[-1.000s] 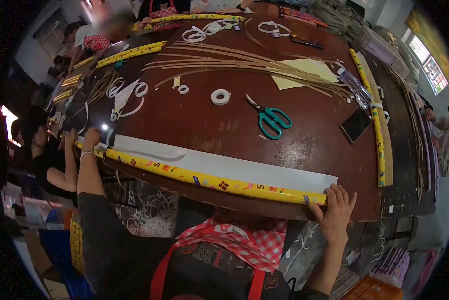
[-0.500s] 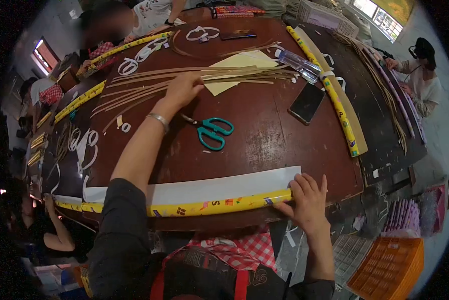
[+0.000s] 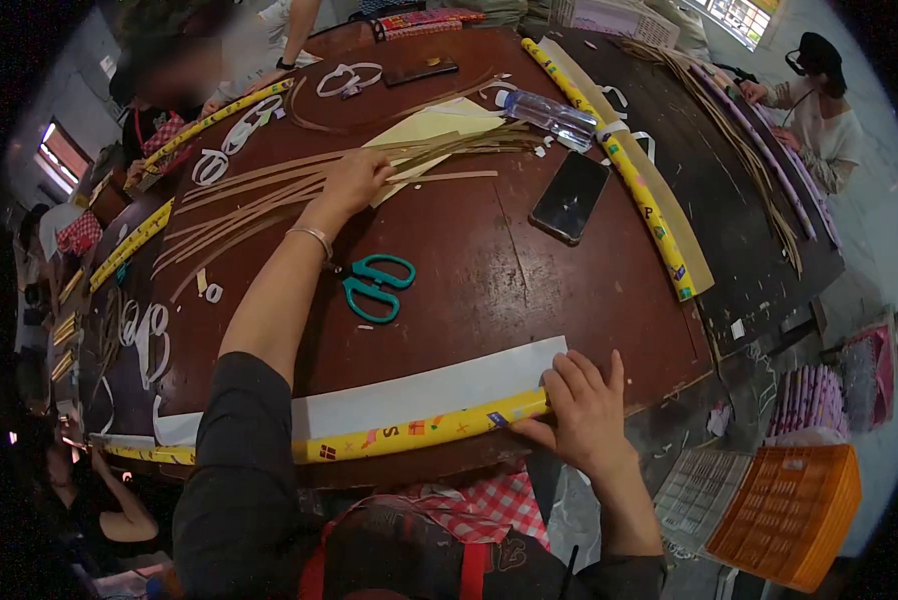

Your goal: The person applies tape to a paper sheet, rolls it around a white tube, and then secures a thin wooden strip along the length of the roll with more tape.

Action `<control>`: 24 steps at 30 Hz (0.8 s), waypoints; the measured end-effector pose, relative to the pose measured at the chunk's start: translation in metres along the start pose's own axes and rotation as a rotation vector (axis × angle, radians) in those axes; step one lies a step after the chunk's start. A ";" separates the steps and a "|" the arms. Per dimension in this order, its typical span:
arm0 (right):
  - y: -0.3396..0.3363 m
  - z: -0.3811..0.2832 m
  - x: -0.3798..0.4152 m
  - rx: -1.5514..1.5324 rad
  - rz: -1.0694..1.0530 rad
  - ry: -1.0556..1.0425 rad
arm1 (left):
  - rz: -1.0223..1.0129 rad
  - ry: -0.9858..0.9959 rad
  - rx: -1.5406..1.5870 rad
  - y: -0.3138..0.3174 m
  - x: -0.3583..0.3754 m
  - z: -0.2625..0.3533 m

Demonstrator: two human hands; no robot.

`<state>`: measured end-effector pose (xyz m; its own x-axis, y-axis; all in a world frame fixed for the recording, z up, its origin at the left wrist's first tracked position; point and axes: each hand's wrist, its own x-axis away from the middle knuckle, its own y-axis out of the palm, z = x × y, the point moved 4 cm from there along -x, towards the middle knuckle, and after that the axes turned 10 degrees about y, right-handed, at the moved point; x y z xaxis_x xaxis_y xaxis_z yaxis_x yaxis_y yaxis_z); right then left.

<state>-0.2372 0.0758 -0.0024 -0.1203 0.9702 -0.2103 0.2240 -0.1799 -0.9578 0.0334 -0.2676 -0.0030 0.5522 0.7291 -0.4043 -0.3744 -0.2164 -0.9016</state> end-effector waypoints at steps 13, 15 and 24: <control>0.002 0.000 0.000 -0.009 0.010 -0.001 | -0.114 0.189 0.313 -0.120 0.099 0.091; 0.003 0.001 0.001 -0.023 0.024 -0.002 | -0.212 0.134 0.379 -0.121 0.132 0.102; 0.004 0.001 0.001 -0.041 0.029 0.018 | -0.392 0.049 0.836 -0.129 0.222 0.153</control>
<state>-0.2369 0.0758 -0.0063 -0.0958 0.9675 -0.2339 0.2664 -0.2015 -0.9426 0.0901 0.0217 0.0476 0.7770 0.6186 -0.1165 -0.5591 0.5931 -0.5793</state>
